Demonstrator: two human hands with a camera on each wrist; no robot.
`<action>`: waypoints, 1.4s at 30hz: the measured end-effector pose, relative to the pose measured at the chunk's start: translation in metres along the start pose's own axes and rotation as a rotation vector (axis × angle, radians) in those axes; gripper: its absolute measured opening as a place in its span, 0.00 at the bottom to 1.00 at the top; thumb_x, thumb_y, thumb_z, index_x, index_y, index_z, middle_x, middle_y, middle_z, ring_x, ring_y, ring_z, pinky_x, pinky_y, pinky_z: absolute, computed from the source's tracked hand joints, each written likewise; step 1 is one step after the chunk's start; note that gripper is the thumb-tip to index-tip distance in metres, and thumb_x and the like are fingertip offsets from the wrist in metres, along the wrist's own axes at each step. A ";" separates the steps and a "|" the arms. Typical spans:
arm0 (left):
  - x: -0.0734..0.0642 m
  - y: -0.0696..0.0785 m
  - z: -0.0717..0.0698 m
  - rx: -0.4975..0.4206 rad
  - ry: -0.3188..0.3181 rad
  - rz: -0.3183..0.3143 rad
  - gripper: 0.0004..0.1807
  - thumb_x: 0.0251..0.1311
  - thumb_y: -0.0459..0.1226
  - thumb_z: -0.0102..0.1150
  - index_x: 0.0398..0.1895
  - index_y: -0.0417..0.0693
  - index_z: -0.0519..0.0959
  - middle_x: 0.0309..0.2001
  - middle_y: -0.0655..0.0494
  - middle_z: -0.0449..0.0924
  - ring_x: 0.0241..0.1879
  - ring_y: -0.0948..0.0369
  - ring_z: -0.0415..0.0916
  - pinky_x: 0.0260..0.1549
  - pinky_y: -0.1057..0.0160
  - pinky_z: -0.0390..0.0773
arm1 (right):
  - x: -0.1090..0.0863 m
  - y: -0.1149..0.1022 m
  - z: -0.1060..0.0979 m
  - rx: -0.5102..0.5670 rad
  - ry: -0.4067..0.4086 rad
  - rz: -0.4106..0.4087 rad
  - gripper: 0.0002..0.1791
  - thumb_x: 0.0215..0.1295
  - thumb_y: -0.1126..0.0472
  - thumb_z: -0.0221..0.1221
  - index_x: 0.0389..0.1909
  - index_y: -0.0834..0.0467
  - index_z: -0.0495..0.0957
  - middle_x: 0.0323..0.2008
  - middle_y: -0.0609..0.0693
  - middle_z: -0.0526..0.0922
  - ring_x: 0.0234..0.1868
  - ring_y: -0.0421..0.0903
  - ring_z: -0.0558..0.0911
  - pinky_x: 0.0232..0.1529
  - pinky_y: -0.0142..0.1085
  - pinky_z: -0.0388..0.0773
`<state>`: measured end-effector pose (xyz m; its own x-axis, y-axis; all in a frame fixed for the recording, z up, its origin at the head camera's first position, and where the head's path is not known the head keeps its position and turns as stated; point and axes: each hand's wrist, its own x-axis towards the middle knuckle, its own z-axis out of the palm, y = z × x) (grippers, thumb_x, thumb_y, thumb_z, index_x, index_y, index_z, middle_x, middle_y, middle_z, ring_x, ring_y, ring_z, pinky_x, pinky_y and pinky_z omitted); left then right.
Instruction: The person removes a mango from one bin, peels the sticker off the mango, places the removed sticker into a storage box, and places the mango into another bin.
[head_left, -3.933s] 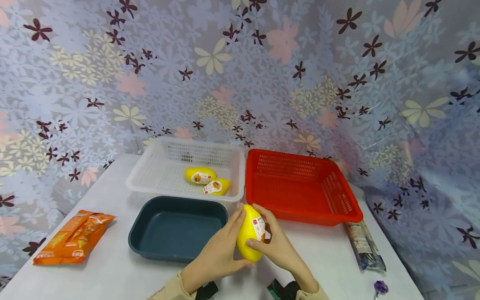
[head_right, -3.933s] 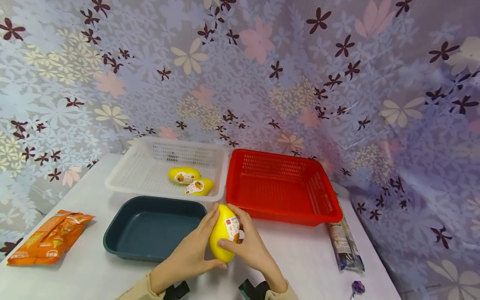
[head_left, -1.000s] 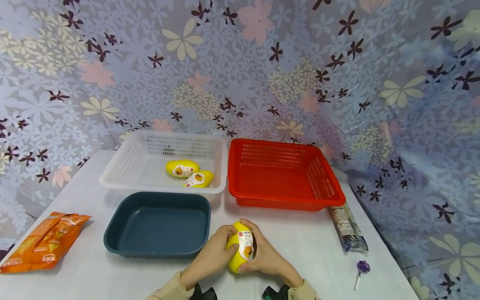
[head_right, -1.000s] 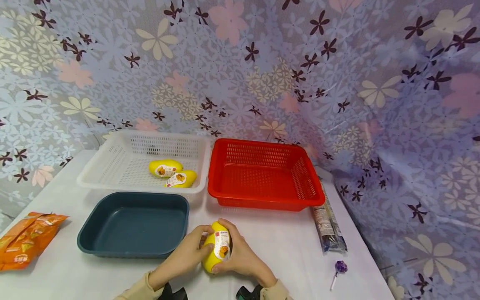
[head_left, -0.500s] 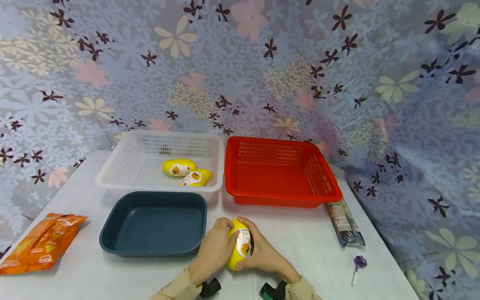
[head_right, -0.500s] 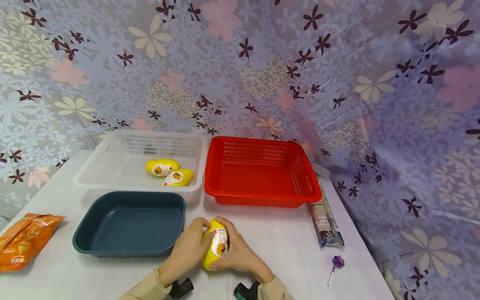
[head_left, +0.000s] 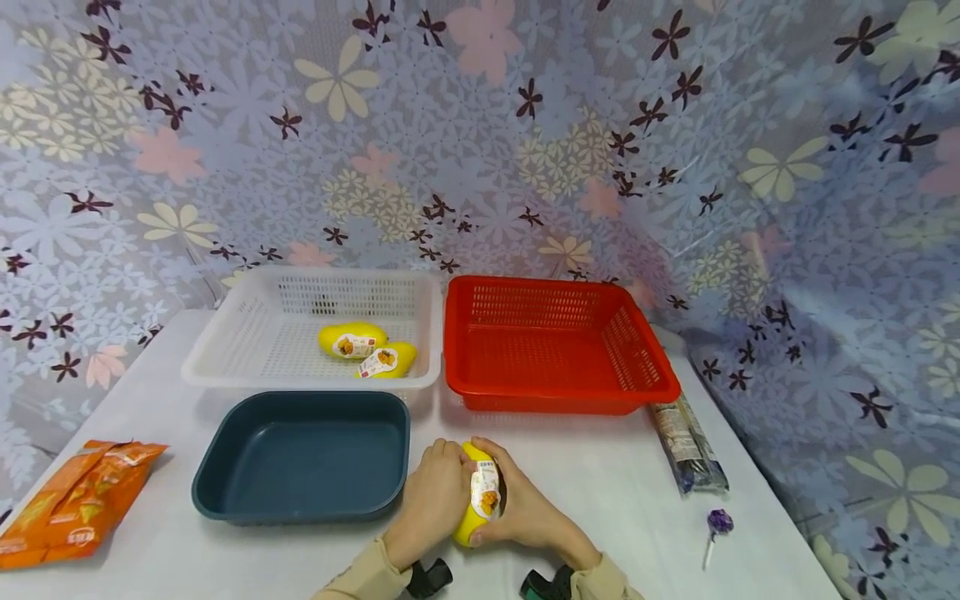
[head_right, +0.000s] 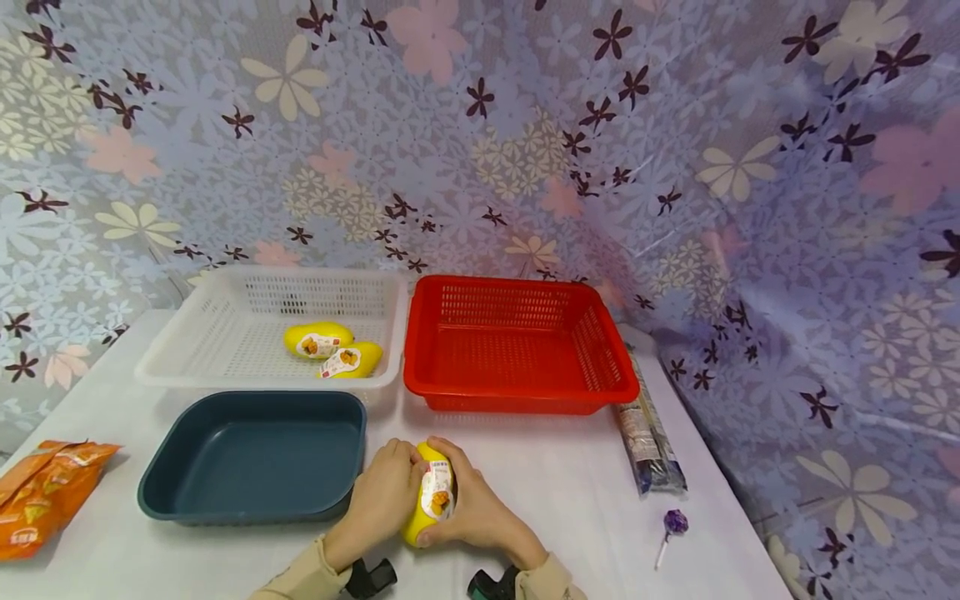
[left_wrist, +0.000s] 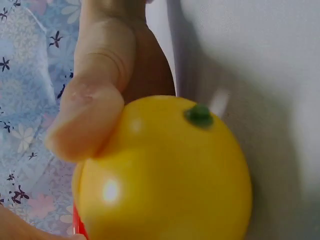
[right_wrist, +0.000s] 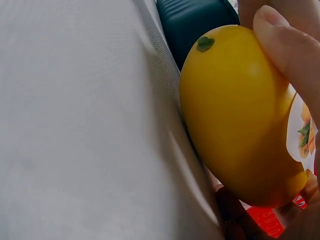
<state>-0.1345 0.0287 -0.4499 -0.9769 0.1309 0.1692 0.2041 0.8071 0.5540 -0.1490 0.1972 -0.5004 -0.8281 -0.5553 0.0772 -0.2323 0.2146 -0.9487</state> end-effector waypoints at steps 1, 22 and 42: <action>0.000 0.001 -0.001 -0.018 -0.009 -0.005 0.06 0.63 0.37 0.57 0.30 0.45 0.74 0.28 0.56 0.68 0.29 0.61 0.68 0.21 0.65 0.69 | 0.000 0.000 0.000 -0.002 0.002 0.001 0.63 0.38 0.62 0.78 0.74 0.51 0.49 0.66 0.56 0.64 0.59 0.38 0.68 0.61 0.24 0.63; -0.001 0.003 0.001 0.041 0.048 0.003 0.08 0.59 0.39 0.63 0.30 0.48 0.73 0.26 0.57 0.70 0.27 0.61 0.70 0.19 0.65 0.69 | -0.001 -0.002 -0.001 -0.050 0.022 0.036 0.63 0.38 0.59 0.78 0.74 0.47 0.50 0.68 0.53 0.64 0.61 0.40 0.67 0.63 0.25 0.60; -0.003 0.001 -0.004 -0.166 0.044 0.064 0.25 0.54 0.50 0.68 0.46 0.46 0.71 0.34 0.56 0.78 0.31 0.61 0.75 0.29 0.64 0.74 | -0.002 -0.002 -0.002 -0.074 -0.005 0.055 0.62 0.39 0.56 0.78 0.74 0.44 0.48 0.70 0.52 0.62 0.63 0.43 0.67 0.64 0.27 0.62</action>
<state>-0.1313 0.0272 -0.4466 -0.9585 0.1505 0.2422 0.2772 0.6911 0.6675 -0.1481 0.1991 -0.4976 -0.8380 -0.5452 0.0234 -0.2233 0.3034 -0.9263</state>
